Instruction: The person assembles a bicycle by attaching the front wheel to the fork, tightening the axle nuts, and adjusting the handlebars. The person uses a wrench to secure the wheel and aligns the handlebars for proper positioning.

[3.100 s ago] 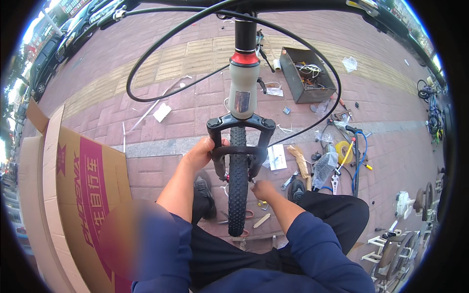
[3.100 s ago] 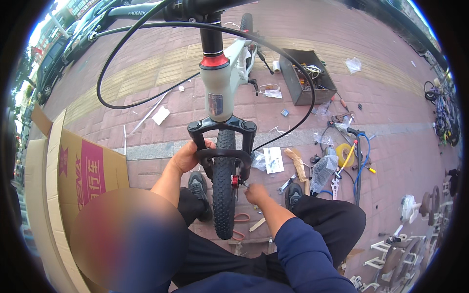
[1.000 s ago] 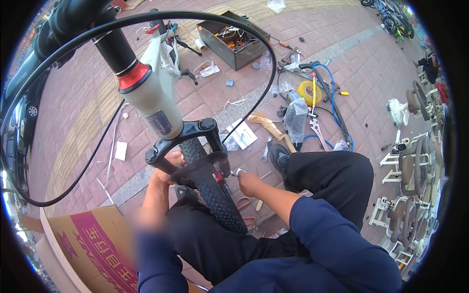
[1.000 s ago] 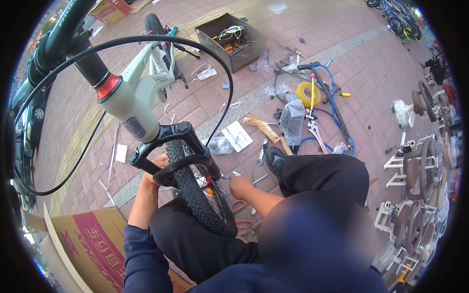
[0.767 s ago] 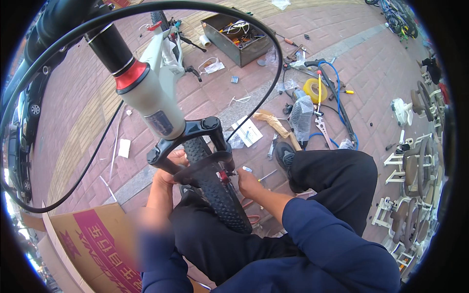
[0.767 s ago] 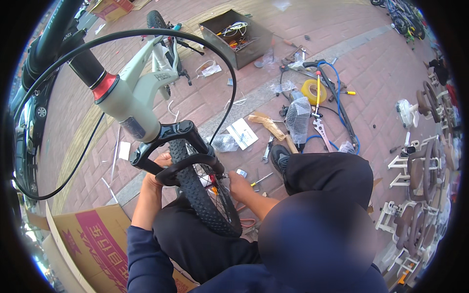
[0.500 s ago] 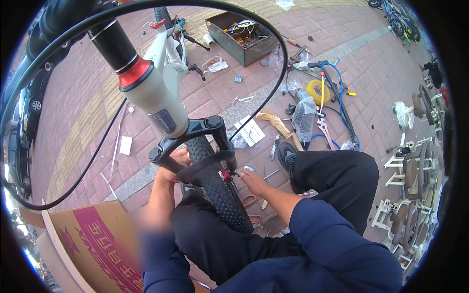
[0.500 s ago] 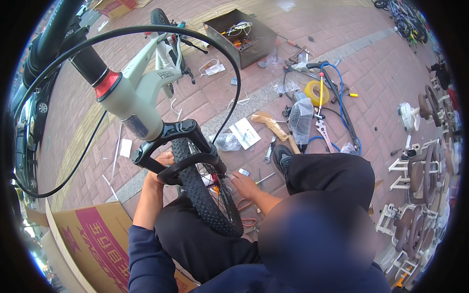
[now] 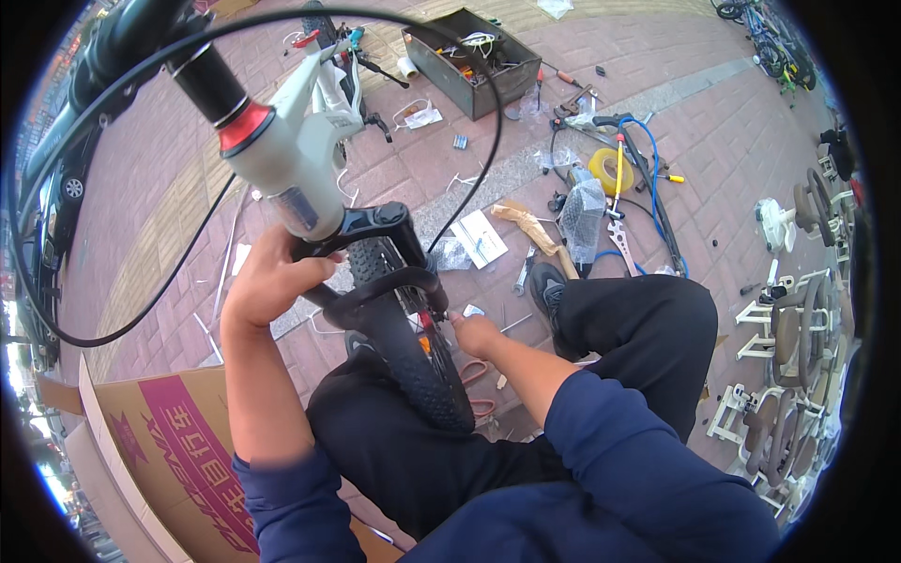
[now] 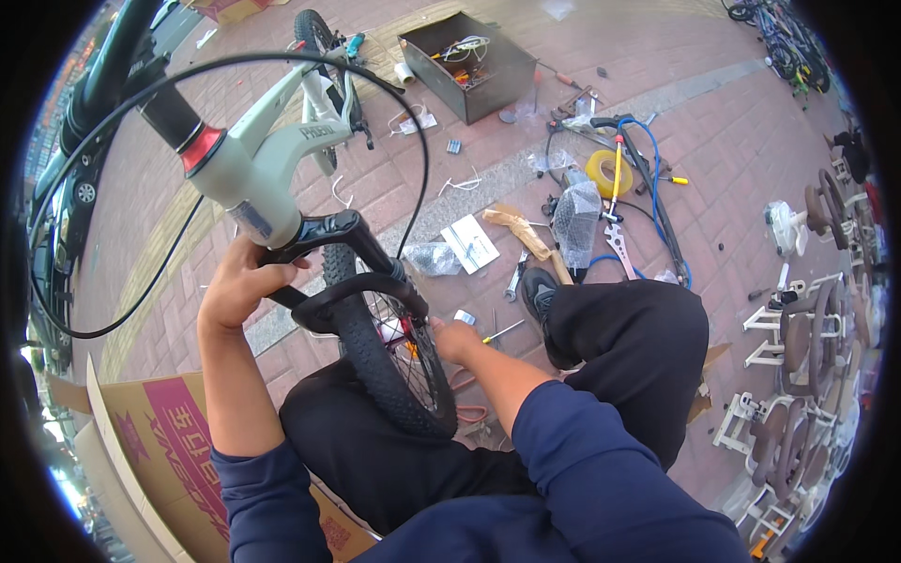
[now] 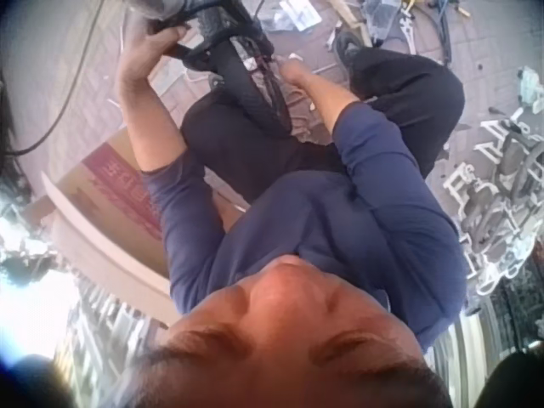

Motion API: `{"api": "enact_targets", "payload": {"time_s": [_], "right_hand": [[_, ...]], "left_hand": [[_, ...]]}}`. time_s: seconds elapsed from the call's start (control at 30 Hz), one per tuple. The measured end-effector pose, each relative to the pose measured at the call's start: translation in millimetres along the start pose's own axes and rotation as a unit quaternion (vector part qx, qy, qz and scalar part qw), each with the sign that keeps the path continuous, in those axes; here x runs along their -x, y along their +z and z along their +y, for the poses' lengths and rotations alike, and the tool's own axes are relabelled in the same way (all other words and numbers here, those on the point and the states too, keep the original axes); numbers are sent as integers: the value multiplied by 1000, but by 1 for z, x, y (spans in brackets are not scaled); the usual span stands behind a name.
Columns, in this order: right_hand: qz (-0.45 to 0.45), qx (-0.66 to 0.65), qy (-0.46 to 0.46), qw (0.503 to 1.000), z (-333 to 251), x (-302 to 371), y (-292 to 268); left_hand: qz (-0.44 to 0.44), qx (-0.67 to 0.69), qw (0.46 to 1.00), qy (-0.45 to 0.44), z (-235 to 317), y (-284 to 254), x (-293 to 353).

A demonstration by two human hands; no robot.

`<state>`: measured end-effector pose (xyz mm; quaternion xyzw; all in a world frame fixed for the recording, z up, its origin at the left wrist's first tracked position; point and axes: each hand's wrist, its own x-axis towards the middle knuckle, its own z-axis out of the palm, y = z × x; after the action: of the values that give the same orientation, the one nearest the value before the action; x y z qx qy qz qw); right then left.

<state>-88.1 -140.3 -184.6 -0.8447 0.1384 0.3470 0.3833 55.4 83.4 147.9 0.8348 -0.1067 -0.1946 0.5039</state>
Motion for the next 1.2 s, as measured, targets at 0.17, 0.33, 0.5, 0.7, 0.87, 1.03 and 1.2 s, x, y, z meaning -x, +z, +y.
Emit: {"api": "enact_targets", "payload": {"time_s": [0.17, 0.33, 0.5, 0.7, 0.87, 1.03, 1.2], "right_hand": [[-33, -137, -19, 990, 7, 11, -7], [47, -221, -110, 968, 26, -14, 16], [49, -135, -271, 952, 50, -47, 35], [-13, -90, -310, 946, 38, -67, 15], [-20, -63, -350, 935, 23, -63, 1], [-37, -99, -308, 946, 37, -57, 24], [39, -84, -208, 974, 26, -49, 46]], "left_hand": [[81, -210, 971, -86, 21, 8, 3], [109, -229, 963, -87, 18, 8, 5], [109, -172, 978, -56, 7, 3, 0], [128, -148, 978, -76, 17, 0, 6], [132, -159, 976, -74, 19, -1, -2], [168, -125, 976, -61, -1, -5, 1], [148, -95, 980, -91, -18, -18, 1]]}}
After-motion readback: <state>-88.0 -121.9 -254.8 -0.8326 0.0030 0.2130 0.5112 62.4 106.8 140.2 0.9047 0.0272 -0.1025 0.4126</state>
